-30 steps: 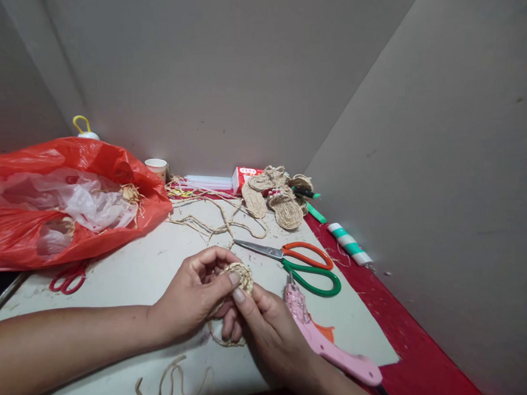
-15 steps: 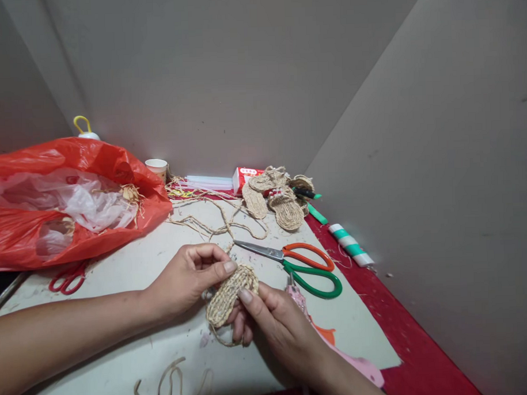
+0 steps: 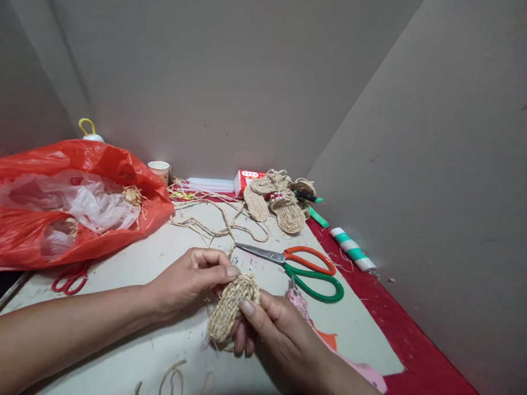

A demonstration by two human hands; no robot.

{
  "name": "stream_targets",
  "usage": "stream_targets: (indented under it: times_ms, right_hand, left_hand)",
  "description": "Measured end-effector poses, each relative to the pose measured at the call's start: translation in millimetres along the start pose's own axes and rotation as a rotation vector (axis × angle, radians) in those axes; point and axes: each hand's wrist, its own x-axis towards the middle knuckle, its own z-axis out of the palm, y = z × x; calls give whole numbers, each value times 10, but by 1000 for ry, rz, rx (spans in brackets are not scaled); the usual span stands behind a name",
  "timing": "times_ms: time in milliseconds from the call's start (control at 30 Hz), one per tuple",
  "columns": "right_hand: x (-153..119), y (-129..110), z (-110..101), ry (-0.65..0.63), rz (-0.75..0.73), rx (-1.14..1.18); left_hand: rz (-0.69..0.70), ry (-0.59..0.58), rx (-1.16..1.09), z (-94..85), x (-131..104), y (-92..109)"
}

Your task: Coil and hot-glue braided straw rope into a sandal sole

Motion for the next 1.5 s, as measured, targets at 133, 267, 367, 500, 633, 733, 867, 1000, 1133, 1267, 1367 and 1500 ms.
stream_targets:
  times_ms: [133, 267, 367, 500, 633, 733, 867, 1000, 1133, 1267, 1367, 1500]
  right_hand:
    - [-2, -29, -17, -10, 9, -18]
    - [6, -12, -21, -43, 24, -28]
    - [13, 19, -27, -49, 14, -42]
    - [16, 19, -52, -48, -21, -100]
    - [6, -21, -71, -61, -78, -179]
    - [-2, -38, -75, -59, -89, -205]
    - [2, -47, -82, -63, -105, -228]
    - [8, -42, -84, -68, -80, -217]
    - [23, -1, -86, -51, -42, -192]
    - [11, -3, -135, -9, -14, -208]
    - [-40, -74, -214, 72, -5, -184]
    - [-10, -182, -373, 254, 45, 26]
  left_hand:
    - [36, 0, 39, -21, 11, 2]
    - [88, 36, 108, -48, 20, -26]
    - [105, 31, 154, -53, 19, -36]
    - [61, -36, 147, -38, 8, -40]
    - [-9, -108, 72, -21, -11, -61]
    - [-1, -75, 100, -30, -17, -72]
    - [26, -61, 126, -48, -17, -91]
    - [37, -75, 64, -46, -9, -115]
    - [78, -42, 76, -54, 15, -130]
    - [63, 3, 78, -76, 42, -134]
    - [22, 6, 90, -93, 57, -130]
    - [-49, -16, 104, -115, 73, -126]
